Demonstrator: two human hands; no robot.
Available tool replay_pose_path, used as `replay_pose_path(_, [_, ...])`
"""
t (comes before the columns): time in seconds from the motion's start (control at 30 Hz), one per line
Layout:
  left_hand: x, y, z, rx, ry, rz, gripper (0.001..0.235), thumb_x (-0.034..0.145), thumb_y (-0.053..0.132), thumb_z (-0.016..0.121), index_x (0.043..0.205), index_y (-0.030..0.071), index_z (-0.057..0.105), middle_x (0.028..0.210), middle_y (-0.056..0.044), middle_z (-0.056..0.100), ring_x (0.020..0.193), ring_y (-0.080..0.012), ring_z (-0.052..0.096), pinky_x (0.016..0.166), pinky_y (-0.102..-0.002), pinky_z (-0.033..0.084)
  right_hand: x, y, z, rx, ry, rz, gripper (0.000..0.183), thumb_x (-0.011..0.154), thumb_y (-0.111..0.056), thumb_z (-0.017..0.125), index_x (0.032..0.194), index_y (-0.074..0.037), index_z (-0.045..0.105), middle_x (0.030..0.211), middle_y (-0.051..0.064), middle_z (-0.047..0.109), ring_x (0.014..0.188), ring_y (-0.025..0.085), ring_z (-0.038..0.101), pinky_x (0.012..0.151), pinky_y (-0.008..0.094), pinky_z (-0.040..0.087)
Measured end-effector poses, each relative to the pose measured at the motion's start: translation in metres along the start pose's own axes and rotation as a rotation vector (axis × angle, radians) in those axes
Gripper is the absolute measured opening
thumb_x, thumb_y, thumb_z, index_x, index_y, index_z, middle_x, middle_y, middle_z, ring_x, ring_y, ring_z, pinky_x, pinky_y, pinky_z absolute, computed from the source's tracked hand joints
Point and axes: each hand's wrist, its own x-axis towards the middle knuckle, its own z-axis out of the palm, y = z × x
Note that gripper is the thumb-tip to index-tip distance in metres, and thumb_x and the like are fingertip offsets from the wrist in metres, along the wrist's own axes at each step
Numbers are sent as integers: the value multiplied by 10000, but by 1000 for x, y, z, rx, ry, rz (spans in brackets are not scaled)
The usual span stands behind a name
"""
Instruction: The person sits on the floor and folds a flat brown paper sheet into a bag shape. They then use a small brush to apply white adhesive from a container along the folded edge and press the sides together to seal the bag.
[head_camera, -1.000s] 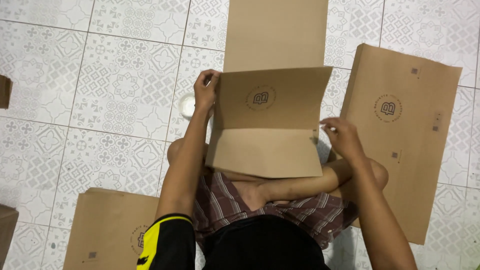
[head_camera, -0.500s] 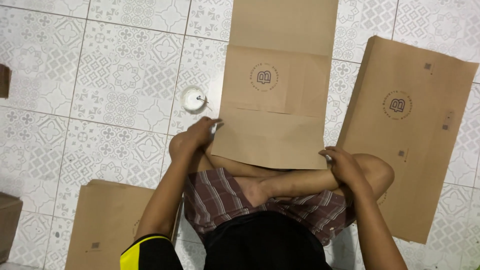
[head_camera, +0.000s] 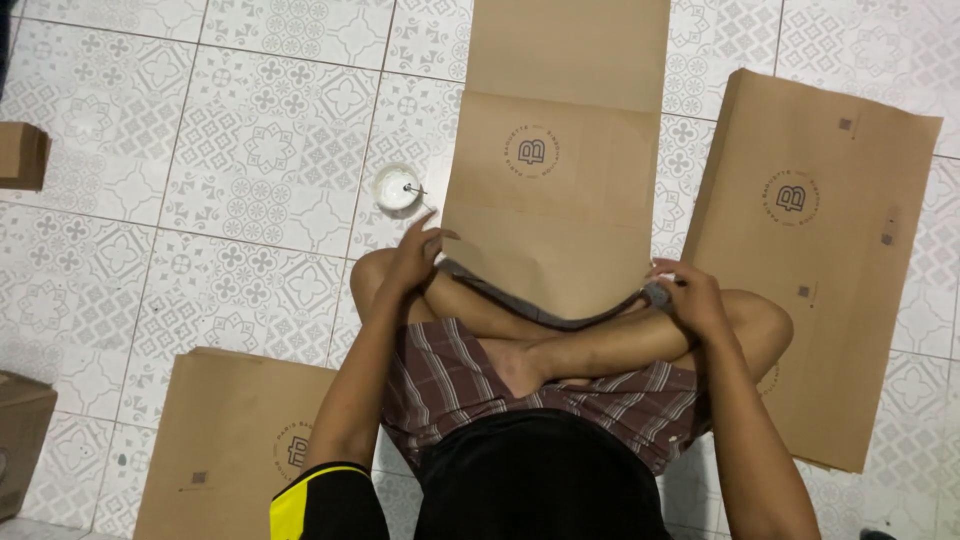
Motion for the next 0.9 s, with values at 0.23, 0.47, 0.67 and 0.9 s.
replay_pose_path(0.23, [-8, -15, 9, -305, 189, -239, 285, 1085, 402, 576, 1044, 144, 692, 1124, -110, 715, 1209, -338, 634, 1083, -509, 458, 0, -24, -24, 466, 333, 128, 93, 1084, -169, 697, 1134, -90, 693, 974, 81, 664, 913, 185, 640, 904, 413, 555])
replay_pose_path(0.47, [2, -2, 13, -290, 282, -318, 315, 1080, 454, 549, 942, 192, 657, 790, -5, 618, 814, -190, 602, 790, -392, 487, 19, -11, -11, 738, 319, 96, 439, 1133, -434, 395, 1175, -38, 580, 1031, 107, 608, 969, 232, 660, 930, 427, 584])
replay_pose_path(0.67, [-2, 20, 2, -459, 280, -378, 304, 1056, 439, 589, 1196, 180, 663, 894, -72, 720, 840, -194, 670, 736, -346, 541, 12, -45, -18, 417, 321, 86, 431, 1009, -372, 817, 1269, -81, 636, 1099, 101, 599, 1055, 219, 579, 971, 412, 490])
replay_pose_path(0.9, [-40, 119, -26, -676, 274, -246, 672, 1032, 128, 605, 1580, 317, 266, 1023, -81, 694, 556, -144, 617, 386, -213, 460, 7, -34, -22, 456, 477, 179, 505, 988, -181, 813, 1396, -6, 572, 925, 20, 523, 847, 156, 531, 790, 351, 478])
